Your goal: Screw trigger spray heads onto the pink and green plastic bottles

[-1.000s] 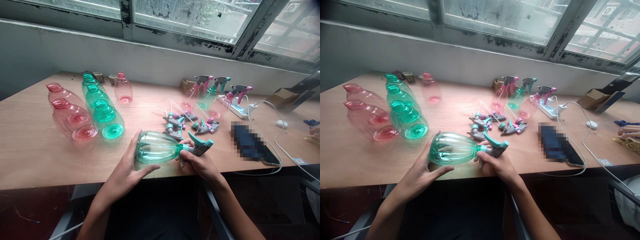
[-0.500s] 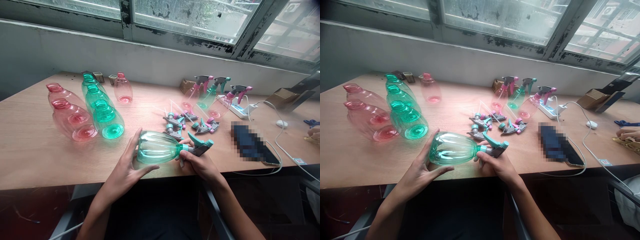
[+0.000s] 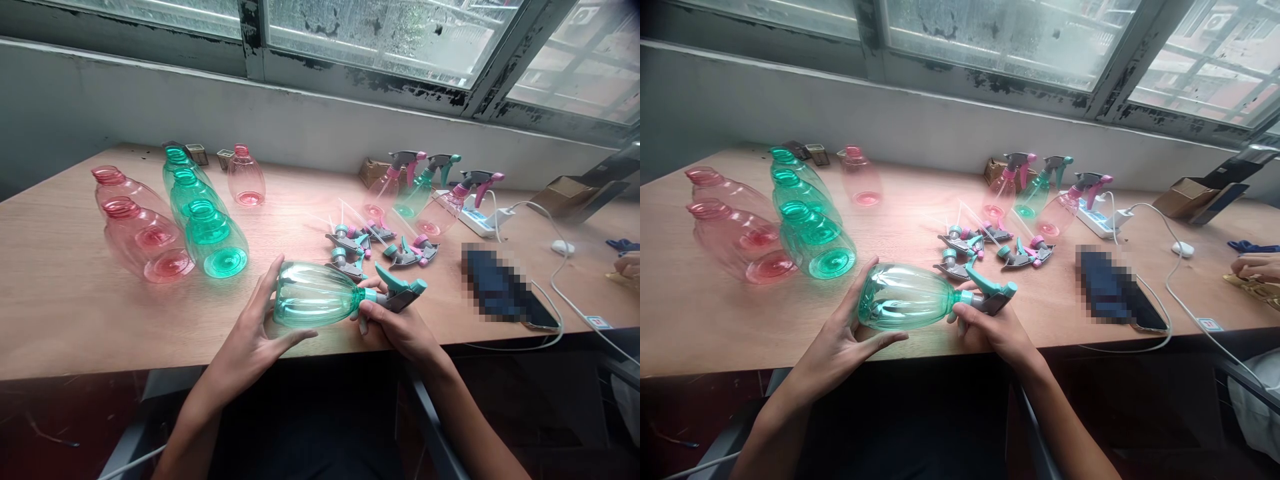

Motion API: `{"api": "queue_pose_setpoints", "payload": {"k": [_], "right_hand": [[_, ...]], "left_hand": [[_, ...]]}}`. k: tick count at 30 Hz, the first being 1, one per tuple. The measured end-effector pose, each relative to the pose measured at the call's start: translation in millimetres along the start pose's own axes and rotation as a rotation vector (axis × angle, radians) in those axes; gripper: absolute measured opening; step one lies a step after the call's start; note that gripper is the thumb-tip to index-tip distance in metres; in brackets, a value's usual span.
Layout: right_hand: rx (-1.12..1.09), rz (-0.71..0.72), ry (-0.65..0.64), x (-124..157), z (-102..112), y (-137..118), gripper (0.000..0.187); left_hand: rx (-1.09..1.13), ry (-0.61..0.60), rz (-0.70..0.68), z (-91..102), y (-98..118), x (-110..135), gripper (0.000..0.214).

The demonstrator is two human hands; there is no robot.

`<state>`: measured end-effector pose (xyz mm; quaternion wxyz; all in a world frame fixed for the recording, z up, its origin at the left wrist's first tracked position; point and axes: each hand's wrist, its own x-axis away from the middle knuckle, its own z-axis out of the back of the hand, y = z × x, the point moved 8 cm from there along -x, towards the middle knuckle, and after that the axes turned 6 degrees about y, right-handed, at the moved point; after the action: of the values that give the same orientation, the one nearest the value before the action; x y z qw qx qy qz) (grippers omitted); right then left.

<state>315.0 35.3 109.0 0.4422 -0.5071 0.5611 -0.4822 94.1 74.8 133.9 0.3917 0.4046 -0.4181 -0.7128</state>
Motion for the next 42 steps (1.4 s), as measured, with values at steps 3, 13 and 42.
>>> {"api": "queue_pose_setpoints", "payload": {"k": [3, 13, 42], "right_hand": [[-0.005, 0.005, 0.0, -0.5, 0.3, 0.3, 0.021], [-0.011, 0.012, -0.004, 0.0, 0.1, -0.7, 0.02], [-0.016, 0.019, 0.001, -0.5, 0.2, -1.0, 0.02]], "left_hand": [[-0.005, 0.0, 0.002, 0.1, 0.1, 0.2, 0.099], [-0.046, -0.008, 0.024, -0.9, -6.4, 1.0, 0.101], [-0.094, -0.02, 0.034, -0.8, -4.1, 1.0, 0.099]]}}
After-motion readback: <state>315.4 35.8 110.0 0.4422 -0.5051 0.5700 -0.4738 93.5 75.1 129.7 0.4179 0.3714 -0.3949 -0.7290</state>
